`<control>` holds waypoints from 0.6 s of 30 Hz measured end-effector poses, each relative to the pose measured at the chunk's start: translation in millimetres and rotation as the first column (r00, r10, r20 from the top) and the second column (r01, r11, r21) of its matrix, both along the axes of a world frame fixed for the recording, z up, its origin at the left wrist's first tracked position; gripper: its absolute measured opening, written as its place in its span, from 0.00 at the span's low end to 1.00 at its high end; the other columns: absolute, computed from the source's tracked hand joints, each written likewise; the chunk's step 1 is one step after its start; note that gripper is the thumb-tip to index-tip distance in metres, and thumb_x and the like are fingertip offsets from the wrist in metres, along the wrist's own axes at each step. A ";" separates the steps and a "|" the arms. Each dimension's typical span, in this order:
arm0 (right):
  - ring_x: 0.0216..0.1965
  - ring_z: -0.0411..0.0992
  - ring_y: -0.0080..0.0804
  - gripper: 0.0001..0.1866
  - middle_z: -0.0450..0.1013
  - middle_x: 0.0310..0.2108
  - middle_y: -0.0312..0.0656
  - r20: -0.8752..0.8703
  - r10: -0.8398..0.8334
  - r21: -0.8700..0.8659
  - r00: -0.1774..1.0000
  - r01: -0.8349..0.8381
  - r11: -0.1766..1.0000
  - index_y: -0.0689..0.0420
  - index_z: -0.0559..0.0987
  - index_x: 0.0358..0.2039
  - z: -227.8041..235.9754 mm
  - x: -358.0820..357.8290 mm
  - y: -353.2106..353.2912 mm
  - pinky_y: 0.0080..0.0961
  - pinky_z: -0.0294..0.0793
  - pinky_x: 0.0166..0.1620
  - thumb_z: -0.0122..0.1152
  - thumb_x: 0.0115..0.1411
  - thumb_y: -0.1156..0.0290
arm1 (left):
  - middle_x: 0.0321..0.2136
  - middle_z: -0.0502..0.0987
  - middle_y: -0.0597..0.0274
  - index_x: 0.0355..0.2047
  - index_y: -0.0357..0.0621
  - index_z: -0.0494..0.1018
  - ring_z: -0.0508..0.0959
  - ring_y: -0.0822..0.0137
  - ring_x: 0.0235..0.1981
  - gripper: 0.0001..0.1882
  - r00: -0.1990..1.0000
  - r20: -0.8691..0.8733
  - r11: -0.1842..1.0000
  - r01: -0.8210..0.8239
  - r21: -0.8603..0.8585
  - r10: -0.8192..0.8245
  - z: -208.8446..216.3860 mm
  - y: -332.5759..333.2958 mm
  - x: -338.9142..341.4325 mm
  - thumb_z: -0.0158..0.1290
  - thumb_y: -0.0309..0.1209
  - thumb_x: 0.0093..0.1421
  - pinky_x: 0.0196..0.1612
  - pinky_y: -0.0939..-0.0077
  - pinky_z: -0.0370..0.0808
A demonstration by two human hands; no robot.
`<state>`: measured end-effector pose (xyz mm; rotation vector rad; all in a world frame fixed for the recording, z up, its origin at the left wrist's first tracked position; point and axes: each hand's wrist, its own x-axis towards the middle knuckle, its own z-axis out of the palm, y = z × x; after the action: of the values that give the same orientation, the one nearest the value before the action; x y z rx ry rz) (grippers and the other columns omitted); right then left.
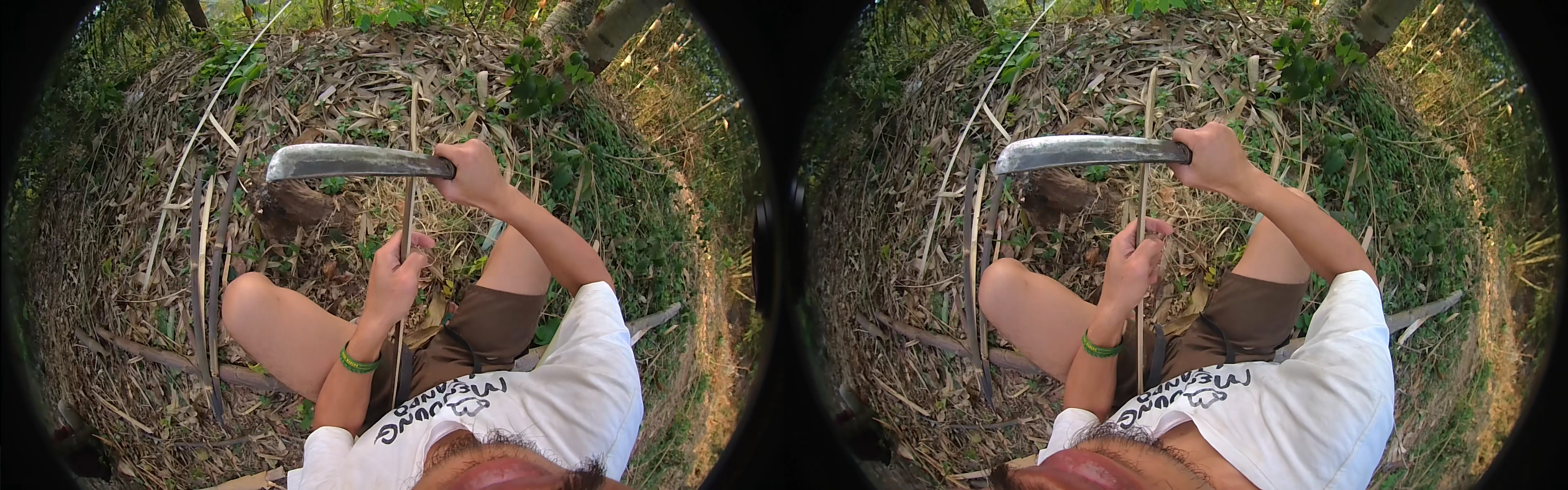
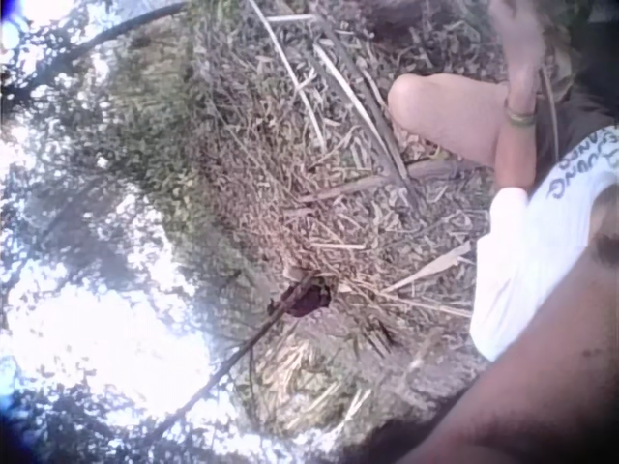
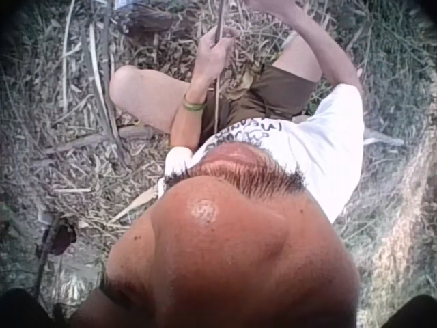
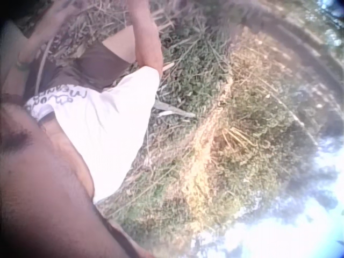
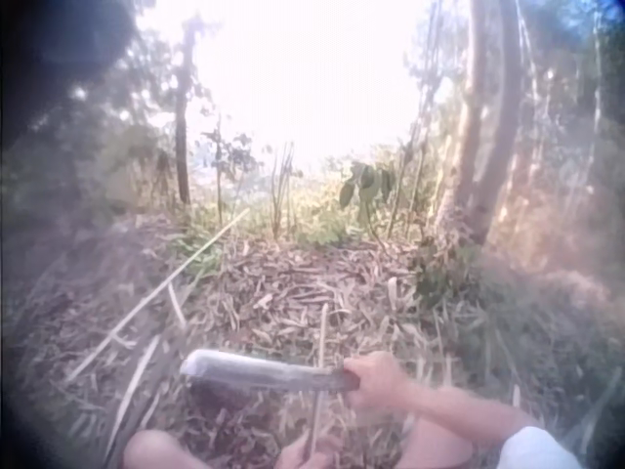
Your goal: The person scrapes and sharpens a wooden pole using a machete while sitting on the ground outdoors. They turn the pole to work on different sides.
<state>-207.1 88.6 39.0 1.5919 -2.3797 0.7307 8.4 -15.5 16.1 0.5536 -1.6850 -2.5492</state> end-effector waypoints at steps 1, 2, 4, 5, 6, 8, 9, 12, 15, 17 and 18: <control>0.19 0.74 0.52 0.09 0.71 0.14 0.48 -0.018 0.010 0.016 1.000 -0.010 1.000 0.56 0.79 0.21 0.5 4.3 -0.1 0.43 0.73 0.25 0.68 0.47 0.64 | 0.19 0.64 0.75 0.40 0.36 0.73 0.60 0.83 0.19 0.10 0.999 -0.039 1.000 0.006 -0.031 -0.007 -1.0 0.4 -1.1 0.46 0.23 0.60 0.21 0.82 0.57; 0.19 0.74 0.51 0.09 0.71 0.14 0.48 -0.030 0.034 0.028 0.999 -0.034 0.999 0.56 0.79 0.21 2.0 -6.3 -0.6 0.42 0.73 0.26 0.68 0.47 0.64 | 0.17 0.62 0.77 0.41 0.36 0.73 0.58 0.83 0.16 0.10 0.997 -0.078 0.998 0.011 -0.061 -0.016 -3.8 2.6 -3.7 0.45 0.23 0.60 0.19 0.83 0.56; 0.19 0.74 0.51 0.10 0.71 0.14 0.48 0.087 -0.113 0.010 0.990 0.113 0.994 0.56 0.78 0.20 3.6 -25.5 -3.4 0.42 0.73 0.26 0.68 0.46 0.64 | 0.15 0.59 0.78 0.42 0.36 0.72 0.56 0.83 0.13 0.10 0.992 -0.121 0.995 0.024 -0.100 -0.037 -10.3 9.6 -0.8 0.44 0.22 0.60 0.16 0.84 0.56; 0.19 0.74 0.50 0.11 0.71 0.13 0.48 0.139 -0.182 0.002 0.973 0.184 0.983 0.56 0.77 0.19 4.1 -30.6 -3.8 0.42 0.73 0.26 0.68 0.46 0.64 | 0.15 0.60 0.78 0.41 0.36 0.72 0.56 0.83 0.13 0.10 0.996 -0.084 0.997 0.037 -0.068 -0.042 -12.6 9.9 2.0 0.44 0.22 0.60 0.16 0.84 0.56; 0.16 0.71 0.49 0.08 0.68 0.13 0.49 0.094 -0.112 -0.088 0.989 0.120 0.989 0.58 0.78 0.22 1.3 -24.6 -4.5 0.37 0.68 0.23 0.68 0.47 0.70 | 0.15 0.60 0.78 0.41 0.36 0.71 0.56 0.83 0.13 0.10 0.998 -0.051 0.999 0.040 -0.036 -0.041 -14.0 7.6 4.3 0.45 0.22 0.60 0.16 0.84 0.56; 0.19 0.73 0.50 0.09 0.71 0.14 0.48 -0.005 -0.001 0.011 1.000 0.001 1.000 0.57 0.79 0.22 4.8 -13.3 -3.7 0.41 0.72 0.26 0.67 0.49 0.66 | 0.15 0.60 0.77 0.41 0.37 0.71 0.57 0.83 0.14 0.10 1.000 -0.010 1.000 0.017 -0.019 -0.017 -5.9 0.6 -1.5 0.45 0.22 0.60 0.16 0.84 0.56; 0.20 0.74 0.51 0.10 0.72 0.15 0.48 -0.029 0.050 0.073 0.998 -0.047 0.996 0.57 0.79 0.22 0.4 -6.0 1.5 0.43 0.74 0.27 0.66 0.51 0.64 | 0.16 0.60 0.78 0.40 0.37 0.71 0.56 0.84 0.14 0.09 0.999 -0.026 0.999 0.023 -0.033 -0.024 -9.6 3.4 0.9 0.45 0.22 0.60 0.16 0.84 0.56; 0.20 0.74 0.51 0.11 0.72 0.15 0.49 0.095 -0.185 0.015 0.978 0.184 0.983 0.57 0.78 0.20 12.4 -37.2 -4.8 0.42 0.73 0.27 0.67 0.50 0.63 | 0.16 0.60 0.78 0.40 0.37 0.71 0.56 0.84 0.14 0.09 0.994 -0.103 0.998 0.014 -0.068 -0.021 -10.8 13.1 -6.7 0.45 0.23 0.60 0.15 0.84 0.56; 0.20 0.75 0.49 0.12 0.72 0.15 0.50 0.037 -0.081 0.085 0.996 0.077 0.993 0.60 0.81 0.24 10.9 -15.5 2.2 0.41 0.73 0.27 0.66 0.52 0.63 | 0.16 0.60 0.78 0.40 0.37 0.71 0.57 0.84 0.14 0.09 0.999 -0.009 0.998 0.047 0.036 -0.047 -7.3 6.4 3.3 0.45 0.23 0.60 0.15 0.84 0.56; 0.20 0.75 0.49 0.12 0.72 0.15 0.50 0.043 -0.080 0.103 0.996 0.076 0.992 0.61 0.82 0.25 11.3 -20.4 0.7 0.40 0.73 0.27 0.66 0.52 0.63 | 0.16 0.60 0.78 0.40 0.37 0.71 0.56 0.84 0.14 0.09 0.999 -0.046 0.999 0.013 -0.042 -0.014 -3.1 7.2 -1.6 0.45 0.23 0.60 0.15 0.84 0.56; 0.19 0.75 0.48 0.12 0.72 0.15 0.50 0.092 -0.186 0.107 0.978 0.176 0.979 0.60 0.82 0.25 13.2 -39.4 1.5 0.40 0.74 0.27 0.66 0.52 0.63 | 0.16 0.60 0.78 0.39 0.37 0.71 0.55 0.84 0.14 0.09 0.998 -0.062 0.998 0.019 -0.059 -0.022 -7.8 16.3 -2.3 0.45 0.23 0.60 0.15 0.84 0.56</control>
<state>-246.5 90.0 52.2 1.3774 -2.6291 0.6830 6.1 0.9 8.2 0.4510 -1.7465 -2.4945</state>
